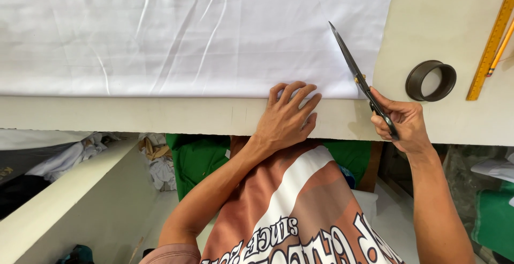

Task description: The person handles a paper pattern and then uses shears to cut a large piece of white fabric on a table. They trim the fabric along marked lines and then use a ruler and pencil to draw straight lines on the cut fabric pieces.

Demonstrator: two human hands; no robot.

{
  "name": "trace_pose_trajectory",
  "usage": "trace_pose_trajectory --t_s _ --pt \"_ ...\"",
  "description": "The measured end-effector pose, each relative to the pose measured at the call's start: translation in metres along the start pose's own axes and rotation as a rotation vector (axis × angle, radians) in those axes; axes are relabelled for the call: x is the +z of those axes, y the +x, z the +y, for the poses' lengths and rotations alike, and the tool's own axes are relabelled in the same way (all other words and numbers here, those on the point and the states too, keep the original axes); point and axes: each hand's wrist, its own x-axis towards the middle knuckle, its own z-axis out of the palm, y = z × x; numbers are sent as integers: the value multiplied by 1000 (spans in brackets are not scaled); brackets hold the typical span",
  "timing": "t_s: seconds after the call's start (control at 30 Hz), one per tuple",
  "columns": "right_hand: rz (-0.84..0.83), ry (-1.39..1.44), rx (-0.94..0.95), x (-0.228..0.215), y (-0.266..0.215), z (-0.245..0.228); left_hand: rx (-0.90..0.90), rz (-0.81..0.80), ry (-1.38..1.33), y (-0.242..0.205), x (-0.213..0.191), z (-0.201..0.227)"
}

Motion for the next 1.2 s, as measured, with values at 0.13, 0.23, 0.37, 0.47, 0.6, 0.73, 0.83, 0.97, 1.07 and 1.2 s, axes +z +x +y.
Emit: trace_pose_trajectory --t_s 0.13,0.23,0.37,0.47,0.6,0.73,0.83,0.97,1.07,1.2 --pt "21 -10 -13 8 8 -4 4 13 1 1 0 0" --pt "21 -12 -8 8 11 -2 1 14 0 1 0 0" --pt "-26 -78 -42 -4 9 9 0 11 1 0 1 0" --pt "1 -146 -21 0 8 5 -4 15 8 0 2 0" --pt "47 -172 15 8 9 -3 -2 0 14 0 1 0" --pt "37 -142 22 14 9 -9 -7 11 8 0 2 1" --pt "59 -78 29 19 12 -14 -10 10 5 1 1 1" --pt "76 -57 26 28 20 -23 -11 6 20 2 0 2" --pt "78 -60 21 32 22 -26 -13 -1 14 1 1 2" --pt "52 -41 -3 24 22 -10 -16 10 5 2 1 2"
